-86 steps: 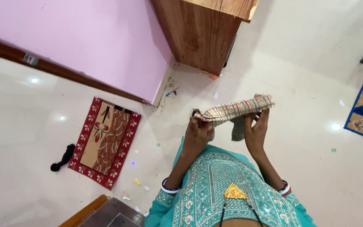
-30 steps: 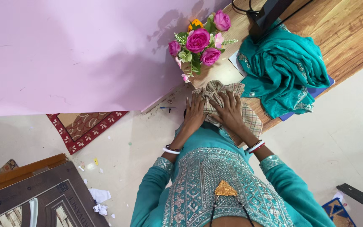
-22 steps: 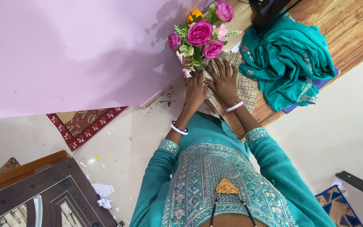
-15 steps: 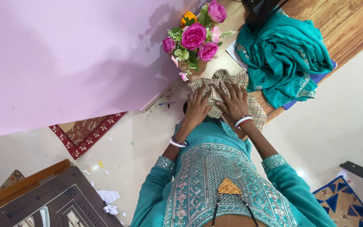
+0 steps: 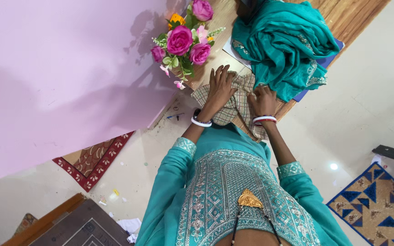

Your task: The person folds a cloth and then uses it to wipe the surface and handle of a wooden door.

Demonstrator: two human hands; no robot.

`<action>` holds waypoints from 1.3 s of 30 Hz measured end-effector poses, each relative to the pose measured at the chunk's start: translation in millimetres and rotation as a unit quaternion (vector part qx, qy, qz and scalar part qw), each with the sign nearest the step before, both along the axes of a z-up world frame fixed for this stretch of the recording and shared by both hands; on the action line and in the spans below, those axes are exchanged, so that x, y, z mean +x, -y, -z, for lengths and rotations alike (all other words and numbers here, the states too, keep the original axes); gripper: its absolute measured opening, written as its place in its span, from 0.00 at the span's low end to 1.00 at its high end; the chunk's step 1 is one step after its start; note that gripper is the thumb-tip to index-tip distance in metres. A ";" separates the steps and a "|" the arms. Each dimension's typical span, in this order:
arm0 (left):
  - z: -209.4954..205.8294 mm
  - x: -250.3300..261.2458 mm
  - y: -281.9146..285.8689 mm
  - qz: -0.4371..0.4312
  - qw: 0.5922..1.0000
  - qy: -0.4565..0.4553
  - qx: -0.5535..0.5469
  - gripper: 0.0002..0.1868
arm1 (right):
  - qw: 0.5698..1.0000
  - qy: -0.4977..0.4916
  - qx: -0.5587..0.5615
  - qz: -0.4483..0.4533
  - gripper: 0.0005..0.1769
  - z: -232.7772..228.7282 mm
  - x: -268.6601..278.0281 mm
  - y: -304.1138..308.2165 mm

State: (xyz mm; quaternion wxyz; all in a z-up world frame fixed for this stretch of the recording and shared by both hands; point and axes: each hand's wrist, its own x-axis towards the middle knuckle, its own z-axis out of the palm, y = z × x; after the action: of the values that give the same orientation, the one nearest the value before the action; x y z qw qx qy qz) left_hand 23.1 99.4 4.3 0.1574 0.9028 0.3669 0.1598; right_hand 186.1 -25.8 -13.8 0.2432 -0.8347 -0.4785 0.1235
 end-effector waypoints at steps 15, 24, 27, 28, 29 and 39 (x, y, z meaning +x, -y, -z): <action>-69.0 0.4 -34.8 0.196 0.940 0.142 -0.239 0.18 | 0.961 -0.153 0.228 -0.040 0.14 -226.7 55.3 28.1; -260.3 -2.9 -15.0 0.218 0.911 0.339 0.086 0.16 | 0.906 -0.071 0.416 -0.029 0.18 -291.7 87.7 103.5; -220.9 -19.7 4.8 0.248 0.925 0.226 0.180 0.14 | 0.922 -0.057 0.381 -0.026 0.27 -274.5 79.3 137.3; -197.7 -25.0 12.6 0.250 0.931 0.183 0.191 0.15 | 0.927 -0.119 0.354 -0.015 0.28 -261.4 74.0 144.8; -171.7 -29.4 18.8 0.252 0.936 0.139 0.202 0.15 | 0.929 -0.178 0.326 0.001 0.29 -246.7 69.4 153.1; -24.9 -63.3 64.6 0.287 0.955 -0.036 -0.067 0.11 | 0.975 -0.162 -0.129 -0.083 0.26 -84.4 28.7 196.6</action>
State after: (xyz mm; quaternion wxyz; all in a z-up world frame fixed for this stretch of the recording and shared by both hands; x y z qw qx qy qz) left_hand -40.2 34.8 29.2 0.2433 0.9627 0.1078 0.0499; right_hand 214.8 -222.4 70.6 0.1972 -0.7850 -0.4805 0.3377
